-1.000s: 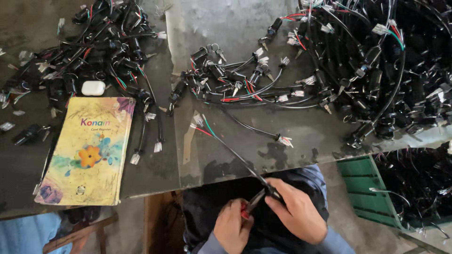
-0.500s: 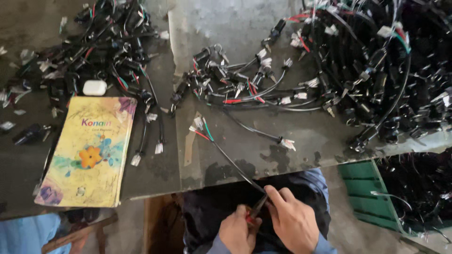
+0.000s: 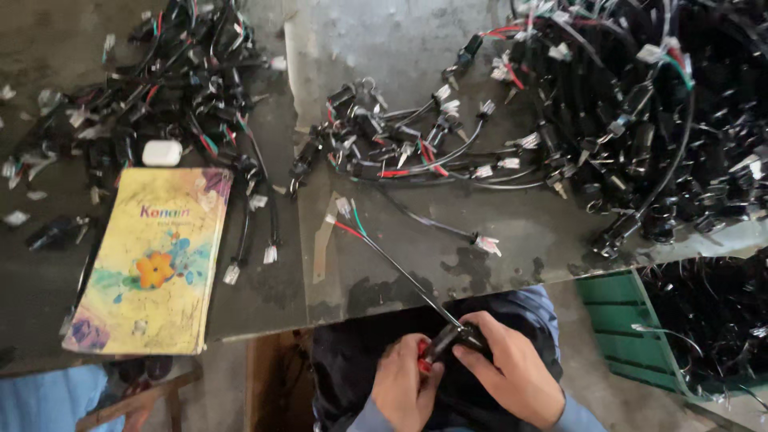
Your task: The person repeatedly picks up short black wires with exposed colored conductors from a table, uses red-handled pliers to strip the outer insulation, and places the processed wires back on the table. The action is repeated for multiple wires throughout the clip.
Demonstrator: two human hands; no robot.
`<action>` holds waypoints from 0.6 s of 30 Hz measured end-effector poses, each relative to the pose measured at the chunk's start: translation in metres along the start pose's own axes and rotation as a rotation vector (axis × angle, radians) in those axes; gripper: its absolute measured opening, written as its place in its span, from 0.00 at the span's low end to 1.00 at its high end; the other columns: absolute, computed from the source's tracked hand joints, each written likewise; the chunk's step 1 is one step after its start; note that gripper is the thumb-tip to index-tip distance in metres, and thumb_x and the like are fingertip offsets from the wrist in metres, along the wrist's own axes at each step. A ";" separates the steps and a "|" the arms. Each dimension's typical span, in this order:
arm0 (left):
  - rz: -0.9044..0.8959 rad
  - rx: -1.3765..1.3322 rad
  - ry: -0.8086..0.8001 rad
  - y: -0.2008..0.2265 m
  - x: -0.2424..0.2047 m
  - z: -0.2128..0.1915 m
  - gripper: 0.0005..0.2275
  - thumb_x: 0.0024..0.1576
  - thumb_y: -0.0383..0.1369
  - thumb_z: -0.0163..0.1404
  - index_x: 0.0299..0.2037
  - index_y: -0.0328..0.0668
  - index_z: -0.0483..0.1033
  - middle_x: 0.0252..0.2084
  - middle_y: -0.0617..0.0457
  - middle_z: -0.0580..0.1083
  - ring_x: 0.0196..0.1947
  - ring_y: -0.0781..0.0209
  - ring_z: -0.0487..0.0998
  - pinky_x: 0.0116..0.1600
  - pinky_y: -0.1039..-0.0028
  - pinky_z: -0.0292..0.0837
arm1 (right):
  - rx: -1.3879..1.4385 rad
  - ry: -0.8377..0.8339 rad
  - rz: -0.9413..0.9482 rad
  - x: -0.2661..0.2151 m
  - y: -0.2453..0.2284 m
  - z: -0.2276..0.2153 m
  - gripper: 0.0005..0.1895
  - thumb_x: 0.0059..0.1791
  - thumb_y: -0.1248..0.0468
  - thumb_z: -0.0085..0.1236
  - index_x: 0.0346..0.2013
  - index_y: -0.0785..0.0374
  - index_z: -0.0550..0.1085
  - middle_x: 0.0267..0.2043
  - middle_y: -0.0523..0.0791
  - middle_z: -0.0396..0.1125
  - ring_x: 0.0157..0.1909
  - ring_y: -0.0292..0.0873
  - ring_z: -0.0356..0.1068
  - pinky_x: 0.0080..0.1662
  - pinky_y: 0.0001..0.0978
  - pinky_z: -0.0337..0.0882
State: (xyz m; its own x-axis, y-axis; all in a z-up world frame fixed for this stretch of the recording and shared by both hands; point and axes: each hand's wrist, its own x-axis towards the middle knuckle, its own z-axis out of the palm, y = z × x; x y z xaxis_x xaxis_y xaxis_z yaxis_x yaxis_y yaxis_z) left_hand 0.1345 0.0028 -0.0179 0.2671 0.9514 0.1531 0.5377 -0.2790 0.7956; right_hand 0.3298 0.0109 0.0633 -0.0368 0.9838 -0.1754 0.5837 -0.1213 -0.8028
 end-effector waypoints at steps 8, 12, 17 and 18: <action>-0.169 0.008 -0.304 0.010 0.024 -0.025 0.13 0.55 0.33 0.57 0.45 0.41 0.69 0.37 0.44 0.74 0.41 0.40 0.76 0.43 0.56 0.69 | 0.041 -0.092 -0.194 0.017 -0.003 -0.014 0.19 0.43 0.65 0.64 0.48 0.64 0.73 0.37 0.48 0.72 0.38 0.49 0.74 0.41 0.37 0.73; 0.198 0.115 -0.072 0.018 0.045 -0.060 0.12 0.51 0.31 0.57 0.43 0.39 0.70 0.35 0.44 0.74 0.37 0.40 0.75 0.41 0.56 0.68 | 0.136 0.406 -0.232 0.039 -0.012 -0.079 0.16 0.47 0.68 0.59 0.51 0.63 0.75 0.45 0.46 0.70 0.43 0.37 0.71 0.41 0.31 0.73; -0.006 0.168 -0.251 0.030 0.088 -0.078 0.17 0.57 0.41 0.56 0.49 0.39 0.69 0.38 0.49 0.74 0.41 0.47 0.76 0.45 0.59 0.70 | -0.280 1.020 -0.461 0.066 -0.016 -0.097 0.27 0.52 0.65 0.61 0.61 0.74 0.63 0.62 0.58 0.58 0.63 0.56 0.61 0.62 0.45 0.60; 0.015 0.246 -0.271 0.033 0.093 -0.078 0.17 0.59 0.43 0.55 0.50 0.40 0.69 0.40 0.49 0.74 0.42 0.46 0.75 0.46 0.58 0.69 | -0.084 0.934 -0.469 0.061 -0.016 -0.088 0.27 0.50 0.64 0.58 0.60 0.71 0.62 0.61 0.56 0.58 0.61 0.56 0.61 0.61 0.44 0.60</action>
State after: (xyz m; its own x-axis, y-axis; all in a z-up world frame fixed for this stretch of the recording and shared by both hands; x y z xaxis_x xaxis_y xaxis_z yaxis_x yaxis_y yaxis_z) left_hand 0.1145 0.0925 0.0686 0.4609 0.8872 -0.0237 0.6997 -0.3468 0.6246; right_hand 0.3897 0.0840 0.1155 0.3457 0.6449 0.6816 0.7288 0.2730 -0.6280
